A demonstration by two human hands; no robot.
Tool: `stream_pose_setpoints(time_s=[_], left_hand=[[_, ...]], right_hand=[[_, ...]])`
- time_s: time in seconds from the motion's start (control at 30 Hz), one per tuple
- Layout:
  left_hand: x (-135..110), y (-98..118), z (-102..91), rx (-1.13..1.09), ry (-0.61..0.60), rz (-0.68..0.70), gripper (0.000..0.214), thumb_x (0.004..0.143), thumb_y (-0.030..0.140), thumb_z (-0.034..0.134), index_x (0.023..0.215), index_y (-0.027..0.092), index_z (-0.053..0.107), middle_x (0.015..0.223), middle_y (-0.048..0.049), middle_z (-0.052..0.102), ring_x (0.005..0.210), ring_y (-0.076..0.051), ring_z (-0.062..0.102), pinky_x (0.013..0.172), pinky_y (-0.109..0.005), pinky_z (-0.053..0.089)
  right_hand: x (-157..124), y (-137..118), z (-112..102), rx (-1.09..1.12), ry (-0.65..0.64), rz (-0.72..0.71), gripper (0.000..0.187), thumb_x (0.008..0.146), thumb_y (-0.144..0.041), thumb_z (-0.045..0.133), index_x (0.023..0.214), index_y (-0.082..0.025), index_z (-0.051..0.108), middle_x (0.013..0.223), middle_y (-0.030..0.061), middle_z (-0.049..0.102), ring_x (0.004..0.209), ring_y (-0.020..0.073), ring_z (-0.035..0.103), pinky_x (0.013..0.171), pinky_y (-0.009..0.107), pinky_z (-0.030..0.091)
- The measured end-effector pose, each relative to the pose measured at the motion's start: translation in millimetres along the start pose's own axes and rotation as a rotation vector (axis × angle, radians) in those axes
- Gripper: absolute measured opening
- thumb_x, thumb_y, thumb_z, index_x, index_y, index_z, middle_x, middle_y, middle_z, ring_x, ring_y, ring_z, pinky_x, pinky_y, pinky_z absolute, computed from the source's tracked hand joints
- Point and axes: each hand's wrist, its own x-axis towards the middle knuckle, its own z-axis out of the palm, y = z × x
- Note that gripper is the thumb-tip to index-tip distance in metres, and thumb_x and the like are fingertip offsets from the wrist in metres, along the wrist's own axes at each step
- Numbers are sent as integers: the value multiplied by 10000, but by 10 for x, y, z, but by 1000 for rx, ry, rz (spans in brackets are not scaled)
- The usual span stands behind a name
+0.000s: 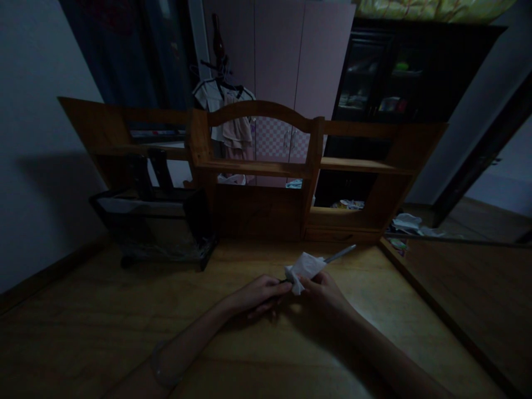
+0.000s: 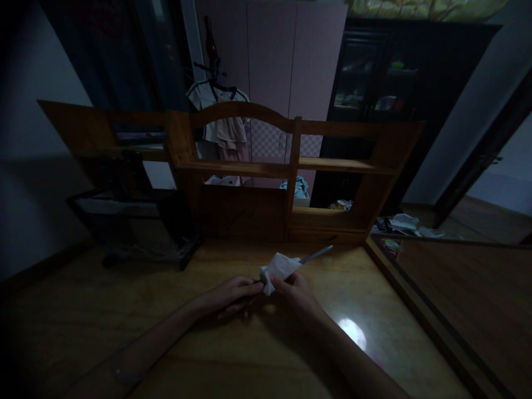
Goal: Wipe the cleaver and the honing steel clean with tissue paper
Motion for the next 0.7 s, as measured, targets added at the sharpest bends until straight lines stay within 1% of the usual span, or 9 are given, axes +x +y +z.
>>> stream_pose_setpoints(time_s=[0.13,0.23,0.3,0.33,0.4,0.47,0.53,0.6,0.7], left_hand=[[-9,8,-1,33,13,-27,462,810,606,465,712,159,531,337,92,373,253,-65,308,444,-233,418],[-44,70,0,89,14,-40,442,785,582,528,764,142,571,388,73,431,266,-65,317,338,-201,292],[-64,106,2,122,23,-44,436,772,568,558,781,133,586,424,61,465,271,-61,322,309,-195,237],[-69,116,6,126,26,-41,436,774,564,560,784,129,590,433,58,472,273,-59,325,311,-194,244],[-70,119,19,103,29,-20,436,792,557,542,819,125,598,419,67,460,271,-56,329,356,-199,329],[-64,107,35,62,31,3,450,821,551,507,924,123,603,388,86,433,262,-55,323,442,-226,429],[-58,94,47,39,36,19,486,839,548,481,1049,122,584,369,102,410,253,-54,314,498,-252,476],[-56,89,50,42,42,25,520,842,547,475,1127,120,560,375,102,413,251,-53,314,487,-245,476],[-57,97,35,81,61,12,547,817,555,511,1162,131,551,398,89,435,261,-53,333,399,-199,414]], right_hand=[[-2,12,-12,-35,-9,-17,329,752,-406,693,919,-123,671,886,97,687,776,219,620,690,308,463],[5,28,-25,-51,-1,-33,298,766,-387,685,914,-129,667,890,91,688,779,214,622,698,308,463],[9,34,-29,-45,-1,-35,285,769,-371,688,925,-133,665,899,90,688,786,214,624,702,308,461],[10,35,-30,-40,-1,-35,288,767,-372,691,926,-134,665,900,91,688,788,216,625,702,310,461],[10,34,-29,-35,4,-26,302,758,-385,698,922,-134,667,892,91,691,781,219,626,699,312,461],[10,30,-27,-41,16,-9,320,747,-402,704,914,-130,673,881,92,693,768,217,626,690,307,459],[11,25,-26,-56,29,1,337,741,-411,708,919,-127,676,888,95,693,771,216,624,686,301,459],[12,18,-26,-70,31,0,349,738,-416,710,928,-125,676,894,97,693,776,218,625,687,302,461],[5,-5,-21,-64,11,-12,353,733,-406,717,946,-128,674,907,100,691,806,234,631,716,323,470]])
